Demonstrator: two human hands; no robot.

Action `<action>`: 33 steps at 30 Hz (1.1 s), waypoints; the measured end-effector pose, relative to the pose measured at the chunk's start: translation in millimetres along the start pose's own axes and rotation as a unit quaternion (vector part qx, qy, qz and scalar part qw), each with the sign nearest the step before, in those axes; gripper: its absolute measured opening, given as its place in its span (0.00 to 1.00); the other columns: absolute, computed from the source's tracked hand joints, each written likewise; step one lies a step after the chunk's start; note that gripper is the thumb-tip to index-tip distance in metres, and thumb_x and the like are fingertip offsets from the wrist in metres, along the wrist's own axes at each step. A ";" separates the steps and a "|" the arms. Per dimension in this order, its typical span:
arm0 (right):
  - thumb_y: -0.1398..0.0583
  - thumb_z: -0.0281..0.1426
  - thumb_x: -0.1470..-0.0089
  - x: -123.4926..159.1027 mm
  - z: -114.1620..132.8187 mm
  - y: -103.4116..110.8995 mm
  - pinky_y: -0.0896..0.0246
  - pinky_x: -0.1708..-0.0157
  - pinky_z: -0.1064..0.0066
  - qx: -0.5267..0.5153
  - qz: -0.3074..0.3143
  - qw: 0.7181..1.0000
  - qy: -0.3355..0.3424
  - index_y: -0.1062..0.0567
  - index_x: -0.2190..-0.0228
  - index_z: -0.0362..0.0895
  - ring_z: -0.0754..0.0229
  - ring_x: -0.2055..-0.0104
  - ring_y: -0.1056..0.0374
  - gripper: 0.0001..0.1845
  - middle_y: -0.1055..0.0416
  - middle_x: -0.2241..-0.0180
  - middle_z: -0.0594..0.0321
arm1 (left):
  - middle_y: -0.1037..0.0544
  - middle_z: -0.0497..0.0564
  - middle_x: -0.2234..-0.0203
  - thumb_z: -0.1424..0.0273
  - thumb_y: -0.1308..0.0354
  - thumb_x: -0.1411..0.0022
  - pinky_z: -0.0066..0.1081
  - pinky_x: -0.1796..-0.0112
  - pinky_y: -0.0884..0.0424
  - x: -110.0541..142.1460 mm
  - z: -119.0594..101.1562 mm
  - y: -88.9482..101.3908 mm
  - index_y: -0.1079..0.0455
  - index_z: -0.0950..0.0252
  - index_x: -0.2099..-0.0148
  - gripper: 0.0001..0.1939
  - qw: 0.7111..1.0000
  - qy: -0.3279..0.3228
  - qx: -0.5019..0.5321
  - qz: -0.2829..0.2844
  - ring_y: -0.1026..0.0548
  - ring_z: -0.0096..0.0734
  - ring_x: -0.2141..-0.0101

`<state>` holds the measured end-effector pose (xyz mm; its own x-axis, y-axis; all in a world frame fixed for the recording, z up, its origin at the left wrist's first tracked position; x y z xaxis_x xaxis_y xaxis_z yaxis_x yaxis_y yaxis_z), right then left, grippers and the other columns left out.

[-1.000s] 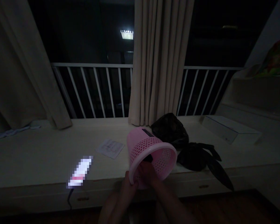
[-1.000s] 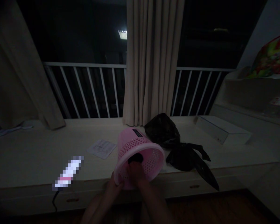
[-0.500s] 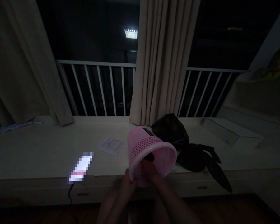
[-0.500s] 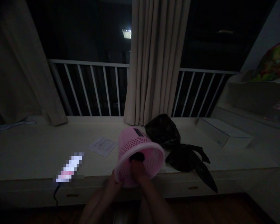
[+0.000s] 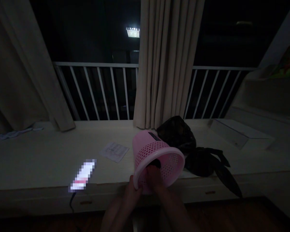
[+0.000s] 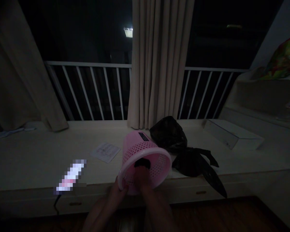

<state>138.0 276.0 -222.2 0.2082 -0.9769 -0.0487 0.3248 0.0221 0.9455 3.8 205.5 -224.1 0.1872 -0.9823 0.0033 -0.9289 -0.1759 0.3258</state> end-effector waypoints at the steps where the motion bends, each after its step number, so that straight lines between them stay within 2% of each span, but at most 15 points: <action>1: 0.48 0.27 0.38 0.1 1.3 -1.1 0.40 0.49 0.60 -0.008 0.006 1.000 0.005 0.21 0.55 0.37 0.49 0.50 0.29 0.18 0.25 0.53 0.45 | 0.21 0.50 0.69 0.70 0.42 0.52 0.38 0.58 0.25 0.3 0.3 0.2 0.33 0.64 0.54 0.20 1.000 0.000 -0.002 0.000 0.21 0.45 0.59; 8: 0.46 0.27 0.40 3.5 8.9 -3.7 0.40 0.48 0.63 -0.057 0.027 0.998 0.024 0.24 0.52 0.37 0.50 0.47 0.31 0.17 0.26 0.50 0.47 | 0.20 0.51 0.67 0.69 0.42 0.49 0.40 0.57 0.24 5.2 -3.3 1.8 0.32 0.65 0.52 0.20 1.000 -0.023 0.014 0.016 0.20 0.45 0.57; 14: 0.47 0.24 0.42 4.9 11.2 -7.4 0.42 0.42 0.63 -0.091 0.021 0.994 0.050 0.30 0.41 0.39 0.51 0.42 0.35 0.28 0.30 0.43 0.47 | 0.20 0.52 0.66 0.69 0.40 0.52 0.39 0.57 0.25 3.3 -7.6 3.3 0.32 0.65 0.54 0.20 1.000 -0.003 0.015 -0.004 0.21 0.47 0.57; 17: 0.46 0.25 0.44 4.6 14.8 -9.9 0.43 0.40 0.61 -0.084 0.028 0.993 0.077 0.31 0.39 0.39 0.51 0.40 0.36 0.30 0.32 0.41 0.46 | 0.19 0.52 0.67 0.69 0.40 0.52 0.38 0.58 0.25 3.6 -10.7 2.7 0.33 0.64 0.55 0.19 1.000 0.002 0.010 0.000 0.20 0.47 0.58; 26: 0.45 0.24 0.46 -0.7 5.7 -11.9 0.42 0.42 0.62 -0.086 0.018 0.996 0.033 0.24 0.47 0.41 0.51 0.42 0.34 0.25 0.28 0.46 0.50 | 0.19 0.55 0.64 0.66 0.42 0.50 0.39 0.57 0.24 1.8 -7.8 2.3 0.35 0.65 0.52 0.21 1.000 -0.013 -0.004 0.018 0.19 0.47 0.59; 33: 0.46 0.24 0.43 1.3 -7.0 -1.1 0.42 0.48 0.62 -0.025 -0.018 0.999 -0.036 0.20 0.57 0.41 0.52 0.50 0.30 0.17 0.24 0.53 0.49 | 0.19 0.56 0.64 0.67 0.41 0.51 0.40 0.56 0.25 0.4 -3.2 1.7 0.34 0.65 0.53 0.21 1.000 -0.008 -0.020 0.014 0.20 0.49 0.56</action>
<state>144.3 276.2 -225.6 0.1300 -0.9898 -0.0582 0.3769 -0.0049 0.9262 3.3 205.0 -220.5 0.1559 -0.9878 -0.0015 -0.9202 -0.1458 0.3633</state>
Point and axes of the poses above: each hand's wrist, its own x-axis away from the middle knuckle, its own y-axis out of the back of the hand, z = x × y, the point moved 8 cm from there along -x, towards the middle knuckle
